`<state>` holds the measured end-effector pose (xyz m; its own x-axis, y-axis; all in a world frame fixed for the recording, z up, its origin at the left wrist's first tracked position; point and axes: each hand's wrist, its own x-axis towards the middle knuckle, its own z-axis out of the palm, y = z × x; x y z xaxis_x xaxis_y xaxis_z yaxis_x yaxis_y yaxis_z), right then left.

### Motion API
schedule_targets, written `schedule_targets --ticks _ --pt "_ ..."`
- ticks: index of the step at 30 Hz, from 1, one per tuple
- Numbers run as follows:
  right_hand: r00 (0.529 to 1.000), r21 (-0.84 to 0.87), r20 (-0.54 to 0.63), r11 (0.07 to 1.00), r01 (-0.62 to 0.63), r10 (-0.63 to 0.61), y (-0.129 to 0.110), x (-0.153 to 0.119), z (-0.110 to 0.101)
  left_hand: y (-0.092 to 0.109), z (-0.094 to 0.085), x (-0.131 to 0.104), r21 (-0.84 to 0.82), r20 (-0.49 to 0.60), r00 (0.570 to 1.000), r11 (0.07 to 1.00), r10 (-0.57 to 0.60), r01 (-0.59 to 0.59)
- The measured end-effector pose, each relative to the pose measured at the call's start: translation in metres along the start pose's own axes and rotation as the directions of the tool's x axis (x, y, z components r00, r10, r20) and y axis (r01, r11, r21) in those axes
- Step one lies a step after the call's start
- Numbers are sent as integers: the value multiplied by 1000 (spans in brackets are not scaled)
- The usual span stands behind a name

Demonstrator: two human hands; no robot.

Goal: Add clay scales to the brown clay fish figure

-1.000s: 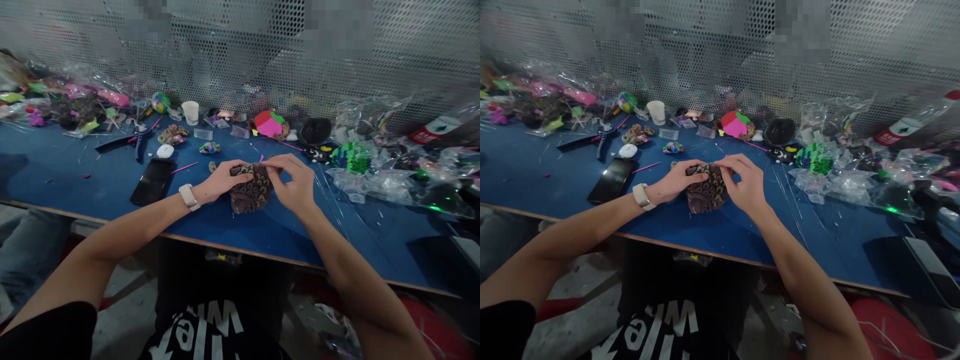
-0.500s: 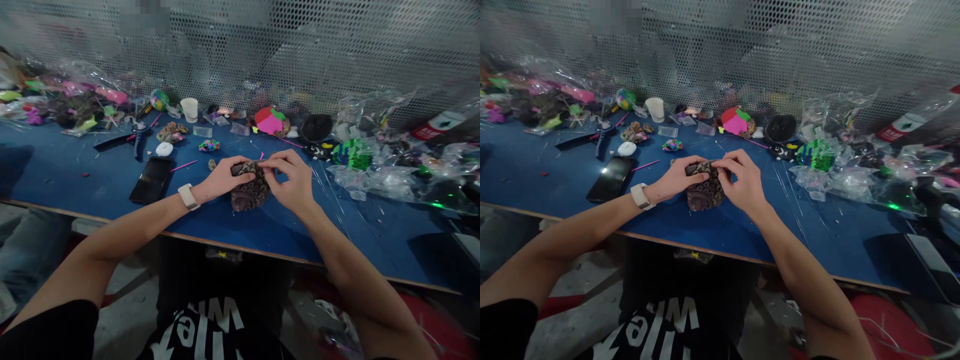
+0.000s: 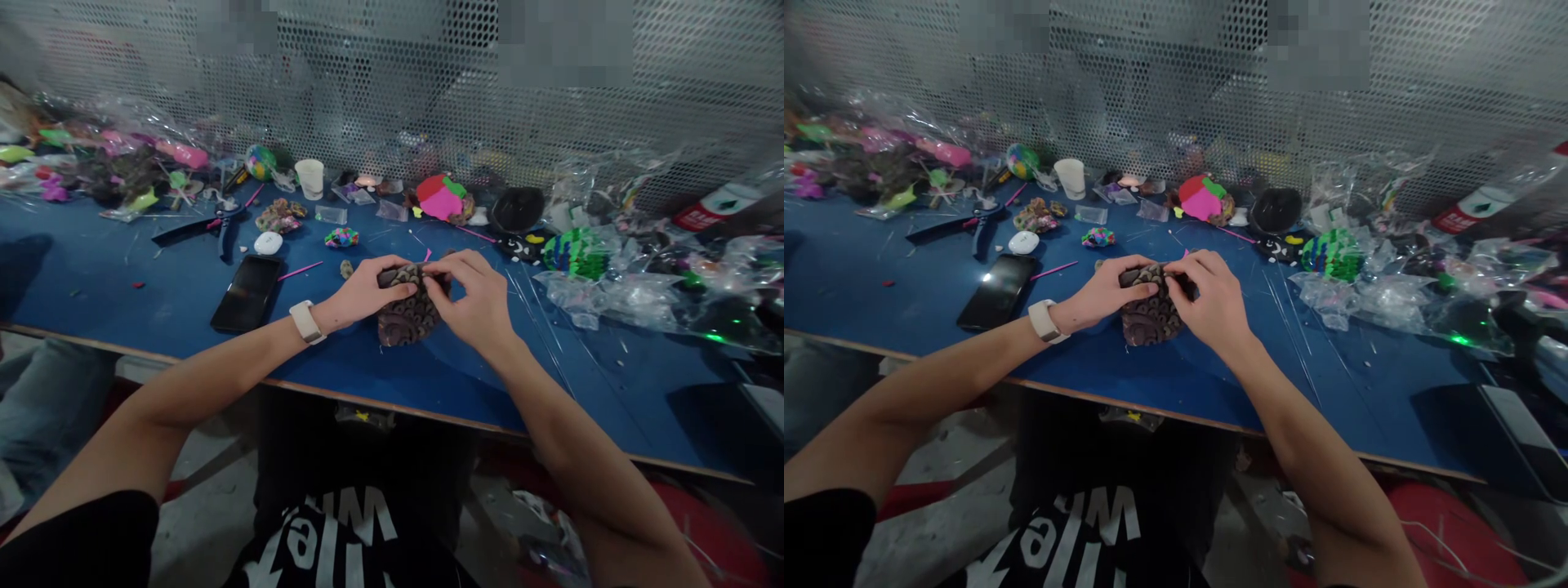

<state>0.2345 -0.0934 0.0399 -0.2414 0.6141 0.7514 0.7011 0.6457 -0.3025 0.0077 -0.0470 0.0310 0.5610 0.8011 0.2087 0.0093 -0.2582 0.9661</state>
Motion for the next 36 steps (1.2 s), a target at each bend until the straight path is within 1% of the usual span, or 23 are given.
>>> schedule_targets --ticks 4,8,14,17,19,24,28,32,36 --pt "998 23 0 998 -61 61 -1 0 1 1 0 0 7 -5 1000 1000 2 -2" --pt "997 51 -18 996 -77 78 -1 0 2 0 0 0 29 -11 1000 999 20 -20" --pt "997 54 -22 996 -70 72 -2 0 1 0 -1 1 36 5 1000 999 23 -23" --pt "996 44 8 995 -89 89 -3 0 0 -1 -1 1 37 16 999 999 32 -32" --pt "995 39 20 995 -96 95 -4 0 -1 -2 -1 1 51 8 999 998 42 -42" --pt "998 39 -7 997 -62 62 -3 0 0 -1 -1 1 69 0 999 996 50 -50" --pt "998 16 -2 998 -62 62 -1 0 0 0 -1 0 98 -4 998 993 64 -63" --pt "999 25 2 998 -53 53 -1 0 1 -1 -1 0 91 -1 998 994 61 -60" --pt "997 9 14 997 -75 75 -2 -1 1 -2 0 1 74 -8 998 995 67 -67"
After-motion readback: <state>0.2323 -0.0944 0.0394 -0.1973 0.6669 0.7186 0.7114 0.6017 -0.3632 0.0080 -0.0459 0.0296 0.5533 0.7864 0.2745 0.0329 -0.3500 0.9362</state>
